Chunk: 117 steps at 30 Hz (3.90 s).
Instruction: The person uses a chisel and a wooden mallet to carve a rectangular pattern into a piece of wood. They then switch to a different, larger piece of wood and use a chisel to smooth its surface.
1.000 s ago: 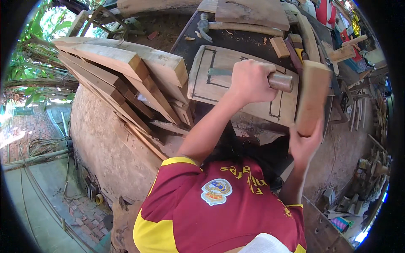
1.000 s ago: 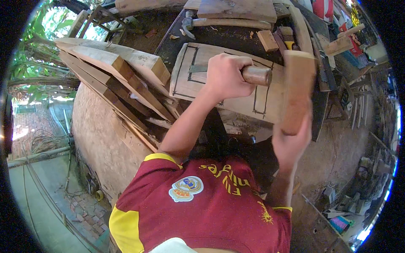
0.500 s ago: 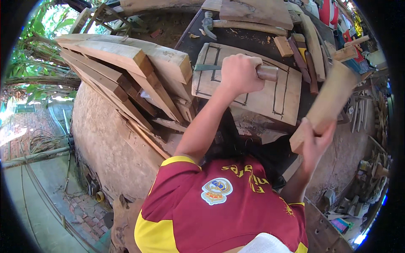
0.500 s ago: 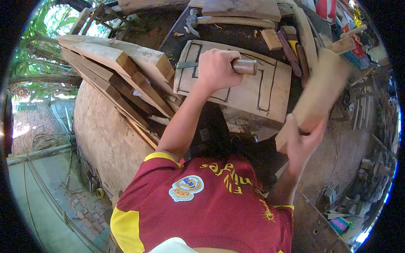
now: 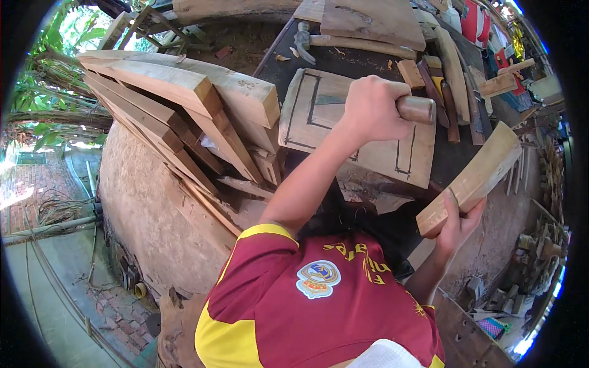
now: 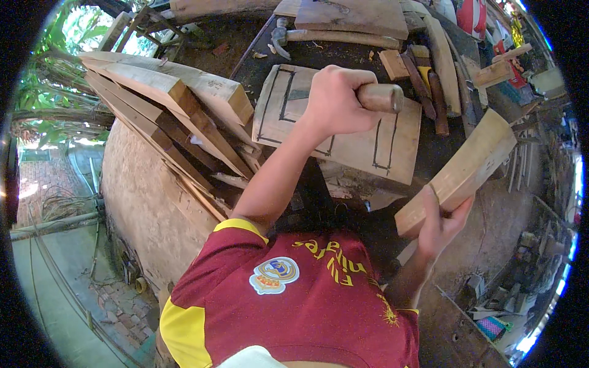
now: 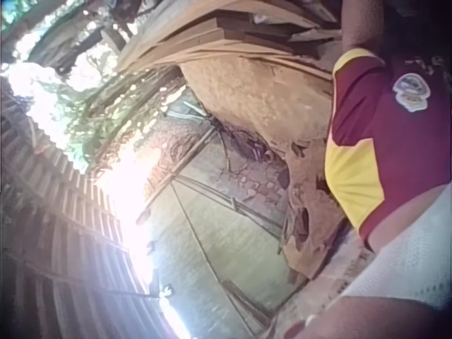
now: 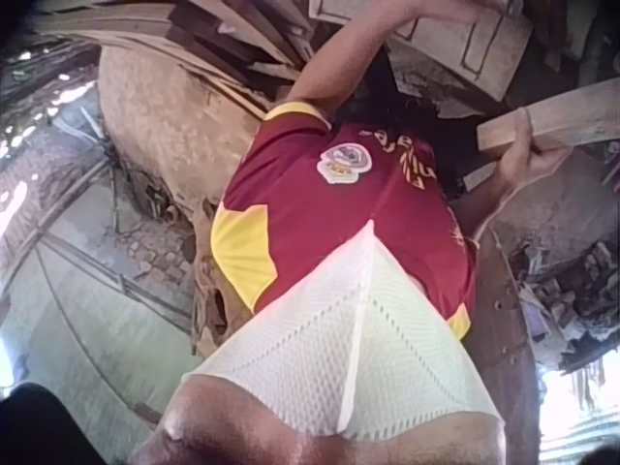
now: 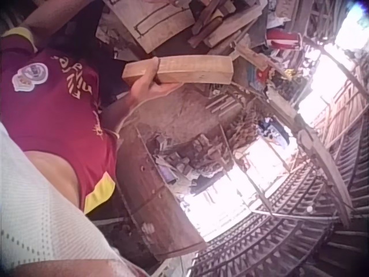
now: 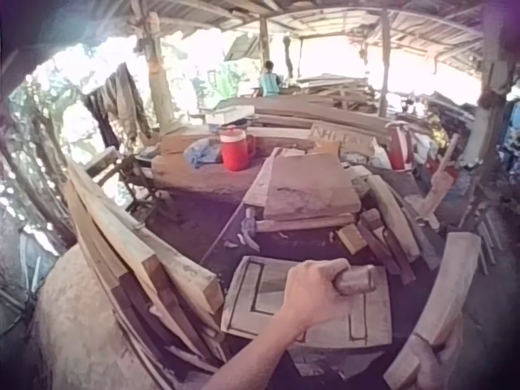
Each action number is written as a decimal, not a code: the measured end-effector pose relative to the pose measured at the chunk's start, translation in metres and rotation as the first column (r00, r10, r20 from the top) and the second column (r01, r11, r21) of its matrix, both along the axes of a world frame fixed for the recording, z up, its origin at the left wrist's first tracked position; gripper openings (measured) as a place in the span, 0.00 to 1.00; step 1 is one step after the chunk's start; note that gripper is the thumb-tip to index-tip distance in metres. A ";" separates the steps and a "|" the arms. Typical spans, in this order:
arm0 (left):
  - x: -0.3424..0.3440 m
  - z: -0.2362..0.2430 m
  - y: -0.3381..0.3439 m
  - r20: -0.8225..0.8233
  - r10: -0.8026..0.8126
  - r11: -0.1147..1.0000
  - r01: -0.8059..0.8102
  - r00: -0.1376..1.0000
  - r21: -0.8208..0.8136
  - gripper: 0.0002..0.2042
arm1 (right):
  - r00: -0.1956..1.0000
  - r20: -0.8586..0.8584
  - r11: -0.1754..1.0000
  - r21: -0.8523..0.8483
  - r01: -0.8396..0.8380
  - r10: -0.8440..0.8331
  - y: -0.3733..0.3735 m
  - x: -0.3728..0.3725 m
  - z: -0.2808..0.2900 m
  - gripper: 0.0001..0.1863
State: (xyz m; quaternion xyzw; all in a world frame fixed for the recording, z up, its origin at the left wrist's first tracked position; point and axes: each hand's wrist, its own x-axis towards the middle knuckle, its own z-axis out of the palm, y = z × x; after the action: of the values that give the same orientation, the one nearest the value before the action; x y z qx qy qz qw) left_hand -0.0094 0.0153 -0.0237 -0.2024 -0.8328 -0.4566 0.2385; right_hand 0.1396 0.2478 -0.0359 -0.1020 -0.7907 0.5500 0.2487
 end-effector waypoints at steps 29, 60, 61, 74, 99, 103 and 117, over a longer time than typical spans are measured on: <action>-0.008 -0.004 0.001 0.065 0.073 0.992 -0.066 0.995 -0.110 0.07 | 0.941 -0.221 0.931 0.209 0.301 -0.255 -0.036 -0.044 0.010 0.45; -0.028 -0.004 0.004 0.021 0.155 0.977 -0.150 0.988 -0.149 0.08 | 0.964 0.211 0.979 0.089 -0.183 0.161 -0.011 -0.004 -0.001 0.46; -0.029 -0.002 0.003 0.028 0.164 0.982 -0.160 0.986 -0.103 0.08 | 0.966 0.209 0.979 0.097 -0.177 0.154 -0.009 -0.004 0.001 0.46; -0.037 0.015 -0.003 0.102 0.204 0.975 -0.212 0.974 0.067 0.09 | 0.998 -0.061 0.988 0.156 -0.021 0.031 0.014 -0.033 0.036 0.47; -0.045 0.007 -0.001 0.151 0.250 0.968 -0.240 0.956 -0.079 0.09 | 0.766 -0.440 0.853 -0.003 0.521 -0.469 -0.018 -0.125 0.038 0.39; -0.048 0.005 0.000 0.130 0.250 0.968 -0.242 0.960 -0.071 0.08 | 0.991 0.032 0.780 0.614 -0.123 0.132 -0.046 -0.099 0.039 0.43; -0.050 -0.003 0.010 0.143 0.284 0.931 -0.237 0.948 -0.278 0.09 | 0.982 0.079 0.769 0.612 -0.184 0.172 -0.036 -0.089 0.025 0.43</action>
State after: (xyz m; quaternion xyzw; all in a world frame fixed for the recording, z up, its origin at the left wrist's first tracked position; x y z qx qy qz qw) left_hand -0.0590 0.0257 -0.0270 -0.0768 -0.9227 -0.3252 0.1923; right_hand 0.0509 0.2116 -0.0107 0.0548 -0.9350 0.2819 0.2079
